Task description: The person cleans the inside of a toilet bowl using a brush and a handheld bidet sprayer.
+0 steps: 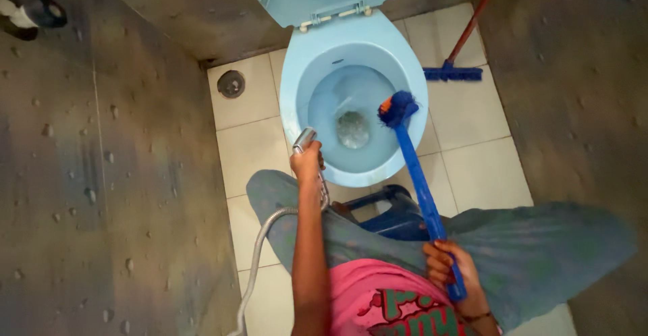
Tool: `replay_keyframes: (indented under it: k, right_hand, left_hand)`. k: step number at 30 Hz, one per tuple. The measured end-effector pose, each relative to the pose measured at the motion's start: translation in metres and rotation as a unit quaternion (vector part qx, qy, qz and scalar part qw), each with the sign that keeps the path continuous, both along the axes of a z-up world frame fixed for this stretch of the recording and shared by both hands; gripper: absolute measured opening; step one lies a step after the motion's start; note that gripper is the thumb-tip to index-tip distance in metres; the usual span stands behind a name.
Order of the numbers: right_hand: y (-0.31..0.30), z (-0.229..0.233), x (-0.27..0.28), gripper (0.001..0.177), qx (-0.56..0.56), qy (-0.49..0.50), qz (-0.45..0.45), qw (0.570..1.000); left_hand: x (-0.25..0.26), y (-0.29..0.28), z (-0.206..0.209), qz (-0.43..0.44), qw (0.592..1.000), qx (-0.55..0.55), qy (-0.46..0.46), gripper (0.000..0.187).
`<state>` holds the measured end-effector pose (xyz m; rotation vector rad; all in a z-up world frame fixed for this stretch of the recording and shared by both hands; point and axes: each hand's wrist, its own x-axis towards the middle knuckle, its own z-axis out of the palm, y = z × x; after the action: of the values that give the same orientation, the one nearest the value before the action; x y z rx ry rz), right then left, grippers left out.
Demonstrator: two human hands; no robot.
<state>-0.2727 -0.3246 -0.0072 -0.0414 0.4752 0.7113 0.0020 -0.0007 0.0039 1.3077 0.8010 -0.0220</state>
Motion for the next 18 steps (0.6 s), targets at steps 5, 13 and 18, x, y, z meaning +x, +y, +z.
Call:
replay_keyframes:
  k: [5,13,18]
  right_hand:
    - [0.015,-0.004,0.007,0.008,-0.079,-0.068,0.032,0.994]
    - [-0.042,0.116,-0.018,0.078,-0.676,-0.26,0.268,0.636]
    - [-0.078,0.183,0.009,0.101,-0.778,-0.268,0.461,0.333]
  left_hand:
    - [-0.013,0.01,0.023,-0.012,0.997,-0.034,-0.064,0.014]
    - [-0.081,0.052,0.062,-0.1,0.981,-0.022,-0.163,0.015]
    - [-0.094,0.064,0.069,-0.068,0.97,-0.056,-0.227,0.015]
